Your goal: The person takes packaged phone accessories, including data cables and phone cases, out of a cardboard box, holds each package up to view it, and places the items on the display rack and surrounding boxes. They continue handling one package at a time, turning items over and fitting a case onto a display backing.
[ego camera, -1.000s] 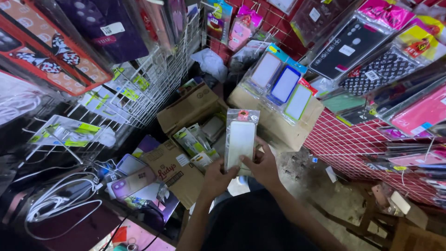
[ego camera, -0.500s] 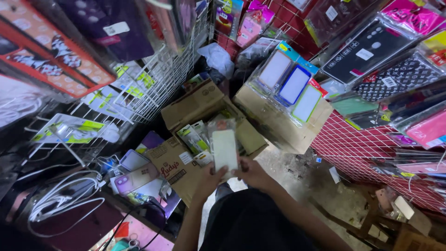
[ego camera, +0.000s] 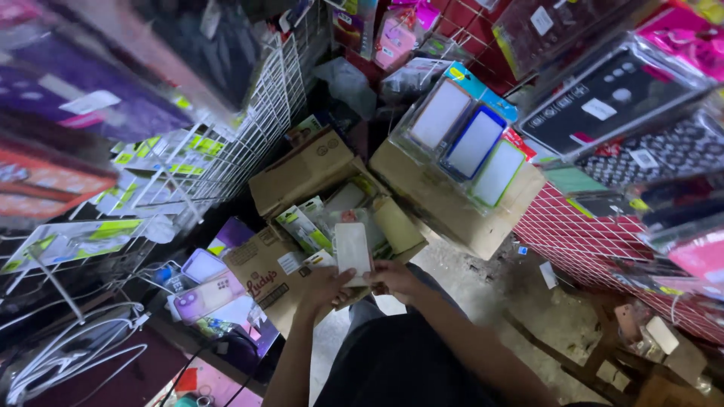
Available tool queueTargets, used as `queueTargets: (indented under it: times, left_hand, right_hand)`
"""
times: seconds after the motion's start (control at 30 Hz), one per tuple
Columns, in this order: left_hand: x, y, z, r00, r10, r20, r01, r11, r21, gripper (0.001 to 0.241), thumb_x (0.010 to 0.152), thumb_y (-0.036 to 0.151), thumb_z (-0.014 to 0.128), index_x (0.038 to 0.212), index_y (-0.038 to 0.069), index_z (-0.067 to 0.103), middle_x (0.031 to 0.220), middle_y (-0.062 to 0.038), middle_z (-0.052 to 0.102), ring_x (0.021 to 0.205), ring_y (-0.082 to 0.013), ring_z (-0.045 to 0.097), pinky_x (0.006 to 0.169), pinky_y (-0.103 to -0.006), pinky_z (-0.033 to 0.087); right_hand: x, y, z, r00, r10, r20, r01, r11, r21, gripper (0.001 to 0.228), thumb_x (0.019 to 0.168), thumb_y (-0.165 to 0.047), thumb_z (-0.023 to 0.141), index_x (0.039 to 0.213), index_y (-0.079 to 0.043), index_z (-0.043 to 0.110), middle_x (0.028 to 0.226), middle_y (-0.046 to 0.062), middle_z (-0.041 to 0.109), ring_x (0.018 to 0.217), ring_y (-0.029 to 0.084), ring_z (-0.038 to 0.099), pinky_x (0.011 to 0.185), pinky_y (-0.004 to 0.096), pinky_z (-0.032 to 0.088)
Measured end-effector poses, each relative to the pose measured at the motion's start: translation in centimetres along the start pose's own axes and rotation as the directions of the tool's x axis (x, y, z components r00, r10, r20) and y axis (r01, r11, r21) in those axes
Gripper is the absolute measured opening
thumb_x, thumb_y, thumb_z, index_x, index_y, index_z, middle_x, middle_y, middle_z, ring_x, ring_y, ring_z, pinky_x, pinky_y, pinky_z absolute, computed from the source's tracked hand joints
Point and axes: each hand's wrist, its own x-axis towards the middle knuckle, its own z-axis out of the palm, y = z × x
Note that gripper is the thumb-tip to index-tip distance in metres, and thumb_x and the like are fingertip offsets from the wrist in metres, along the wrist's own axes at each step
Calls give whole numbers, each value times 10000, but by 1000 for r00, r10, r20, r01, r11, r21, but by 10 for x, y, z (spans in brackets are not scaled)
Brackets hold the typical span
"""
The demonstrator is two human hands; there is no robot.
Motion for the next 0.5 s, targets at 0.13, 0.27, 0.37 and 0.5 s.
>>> queueTargets:
  times: [0.13,0.27,0.37,0.5]
  left_hand:
    - [19,10,3,995,-101,20,101,994,30,370,922,372,735,884,4,762,648,-77,698,551,-146,658,483,-291,524]
    - [45,-7,2,999,-33,-43,29,996,-85,296,906,303,768,903,7,773,693,-62,727,558,-111,643,501,-263,530]
    - [59,-17,4,996,-43,-80,30,988,-152,299,928,279,761,906,-19,760,708,-75,721,552,-107,629,494,-269,520]
    - [75,-29,2,983,-1,-182,-44,969,-244,285,945,259,741,958,-25,739,714,-98,713,592,-177,661,520,-325,516]
  right_hand:
    - [22,-10,-16,999,38,-38,-38,999,-3,238,849,-188,811,1049,-109,708,865,11,688,731,134,656,648,319,571]
    - [47,-17,-33,999,-36,31,37,999,-15,174,855,-157,795,950,-48,697,737,58,685,597,145,636,538,291,515]
    - [68,-17,-43,996,-78,51,82,993,-80,159,873,-146,788,878,-31,678,689,80,685,547,145,620,496,272,467]
    - [82,-30,-40,999,5,45,-5,1000,1,144,879,-163,747,836,-67,649,664,53,659,504,130,576,471,275,442]
